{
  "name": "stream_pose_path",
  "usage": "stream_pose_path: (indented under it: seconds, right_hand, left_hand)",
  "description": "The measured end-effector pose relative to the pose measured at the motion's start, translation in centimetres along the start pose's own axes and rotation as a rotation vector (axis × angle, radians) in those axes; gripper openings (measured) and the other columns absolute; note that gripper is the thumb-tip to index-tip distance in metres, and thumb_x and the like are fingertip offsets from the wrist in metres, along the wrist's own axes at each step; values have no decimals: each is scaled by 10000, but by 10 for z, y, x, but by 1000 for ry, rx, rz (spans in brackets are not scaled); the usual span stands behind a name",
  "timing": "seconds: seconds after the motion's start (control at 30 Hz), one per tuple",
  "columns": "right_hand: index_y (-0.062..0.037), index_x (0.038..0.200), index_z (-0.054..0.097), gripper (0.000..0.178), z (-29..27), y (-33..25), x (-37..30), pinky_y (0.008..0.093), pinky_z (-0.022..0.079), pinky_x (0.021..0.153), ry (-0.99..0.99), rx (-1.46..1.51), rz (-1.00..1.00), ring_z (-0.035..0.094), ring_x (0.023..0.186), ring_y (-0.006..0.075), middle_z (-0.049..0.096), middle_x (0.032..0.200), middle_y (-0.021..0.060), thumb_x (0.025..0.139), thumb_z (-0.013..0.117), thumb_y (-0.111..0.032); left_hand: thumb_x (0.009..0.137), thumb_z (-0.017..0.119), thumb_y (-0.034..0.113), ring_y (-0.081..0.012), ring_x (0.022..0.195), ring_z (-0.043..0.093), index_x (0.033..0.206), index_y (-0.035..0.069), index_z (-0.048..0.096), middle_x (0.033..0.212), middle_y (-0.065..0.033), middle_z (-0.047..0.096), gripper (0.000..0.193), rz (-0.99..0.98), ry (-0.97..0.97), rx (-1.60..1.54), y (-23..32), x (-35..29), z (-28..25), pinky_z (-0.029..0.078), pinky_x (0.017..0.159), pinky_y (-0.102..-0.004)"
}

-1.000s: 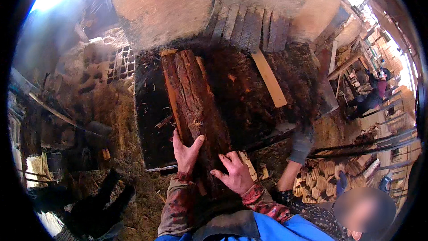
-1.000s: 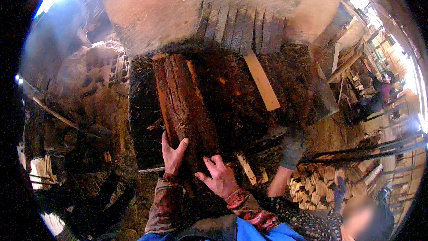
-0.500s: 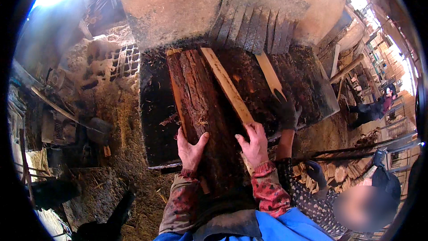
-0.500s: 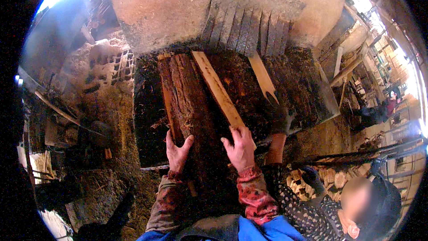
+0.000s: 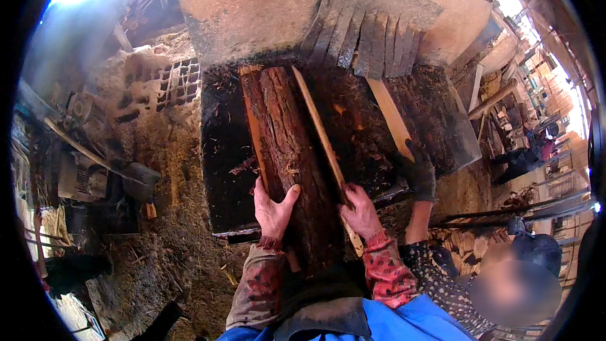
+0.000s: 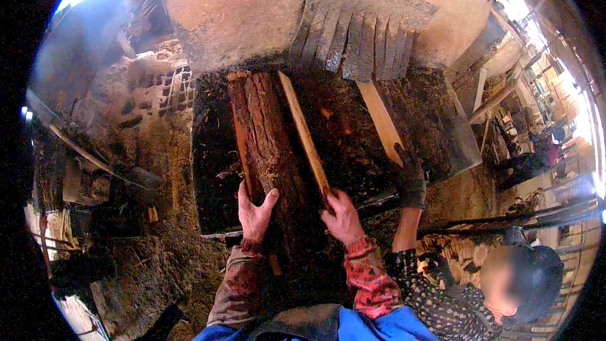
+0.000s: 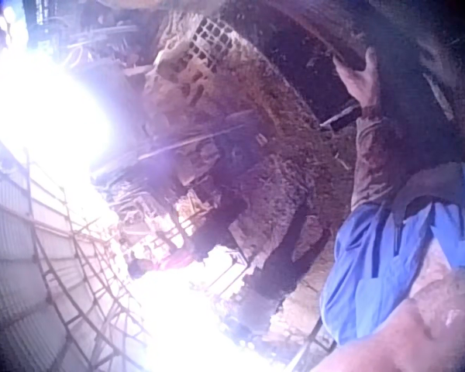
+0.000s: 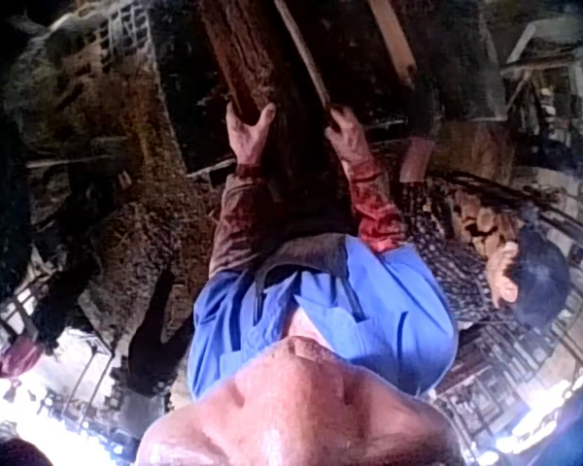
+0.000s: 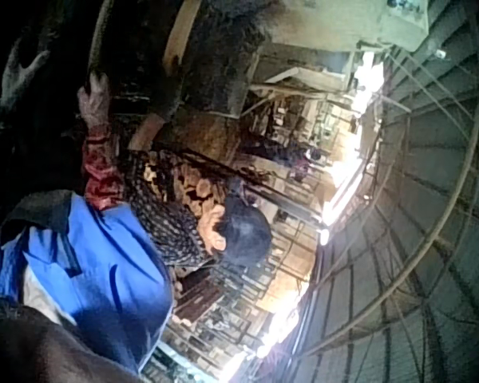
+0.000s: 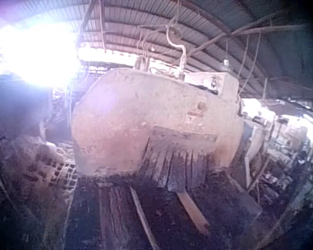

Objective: The person picks up split wooden planks from a pile near a sawing machine and carries them to a metal rack. They arrange the planks in a neat stack on the rack, repeating this process to accumulate a pile of processed wood.

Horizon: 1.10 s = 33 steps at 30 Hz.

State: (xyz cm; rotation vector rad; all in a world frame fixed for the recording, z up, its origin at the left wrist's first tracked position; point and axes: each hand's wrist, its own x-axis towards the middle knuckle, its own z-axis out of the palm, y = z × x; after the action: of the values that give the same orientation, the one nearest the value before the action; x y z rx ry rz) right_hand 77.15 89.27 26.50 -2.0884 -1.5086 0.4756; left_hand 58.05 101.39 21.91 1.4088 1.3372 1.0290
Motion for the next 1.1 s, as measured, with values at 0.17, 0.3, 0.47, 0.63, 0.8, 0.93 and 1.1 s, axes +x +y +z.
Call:
stream_pose_path:
  seconds: [0.17, 0.3, 0.47, 0.63, 0.8, 0.93, 1.1]
  right_hand:
    - [14, 1284, 509, 520, 5, -17, -29, 410, 427, 965, -42, 103, -11, 497, 1139, 391, 505, 1244, 212, 875, 650, -274]
    - [32, 1235, 537, 487, 4, -29, -26, 424, 432, 953, 25, 50, -39, 503, 1120, 405, 515, 1216, 224, 861, 667, -251]
    - [69, 1155, 556, 462, 7, -39, -18, 442, 456, 906, 109, -55, -59, 518, 1079, 427, 527, 1174, 237, 846, 680, -250]
    - [78, 1128, 566, 467, -6, -39, -13, 431, 490, 854, 63, -79, -59, 552, 1033, 401, 543, 1129, 230, 826, 700, -252]
    - [77, 1105, 584, 433, -11, -43, -13, 412, 506, 829, 87, -95, -85, 582, 994, 372, 557, 1109, 215, 817, 711, -219]
    - [66, 1104, 592, 386, -28, -64, -8, 385, 522, 794, 155, -12, -116, 600, 966, 356, 564, 1104, 203, 815, 707, -163]
    - [51, 1097, 604, 330, -49, -64, 0, 355, 530, 766, 264, 50, -31, 620, 933, 324, 588, 1073, 179, 828, 685, -122]
  left_hand:
    - [747, 802, 357, -227, 1099, 541, 1332, -61, 407, 1212, -141, 552, 821, -22, 15, -10, 1, -1, 0, 424, 943, -337]
    - [742, 800, 399, -243, 1118, 532, 1359, -72, 373, 1236, -161, 539, 886, -23, -6, -1, 5, 1, -1, 419, 958, -344]
    - [679, 821, 429, -334, 1171, 506, 1325, -55, 419, 1249, -226, 523, 902, -74, 38, -65, -2, 0, 6, 400, 994, -387]
    - [677, 816, 446, -343, 1179, 502, 1333, -59, 411, 1252, -232, 521, 922, -71, 12, -80, 3, 1, 5, 398, 1000, -389]
    - [668, 820, 446, -344, 1172, 508, 1329, -57, 413, 1246, -223, 526, 924, -86, 21, -17, 12, 1, 6, 404, 993, -391]
    - [674, 817, 437, -343, 1157, 515, 1323, -51, 420, 1230, -211, 534, 904, -70, 37, -31, 8, 1, 6, 411, 980, -392]
    - [686, 810, 438, -339, 1149, 519, 1328, -45, 414, 1224, -204, 537, 896, -47, -3, -69, 8, 4, 7, 412, 976, -394]
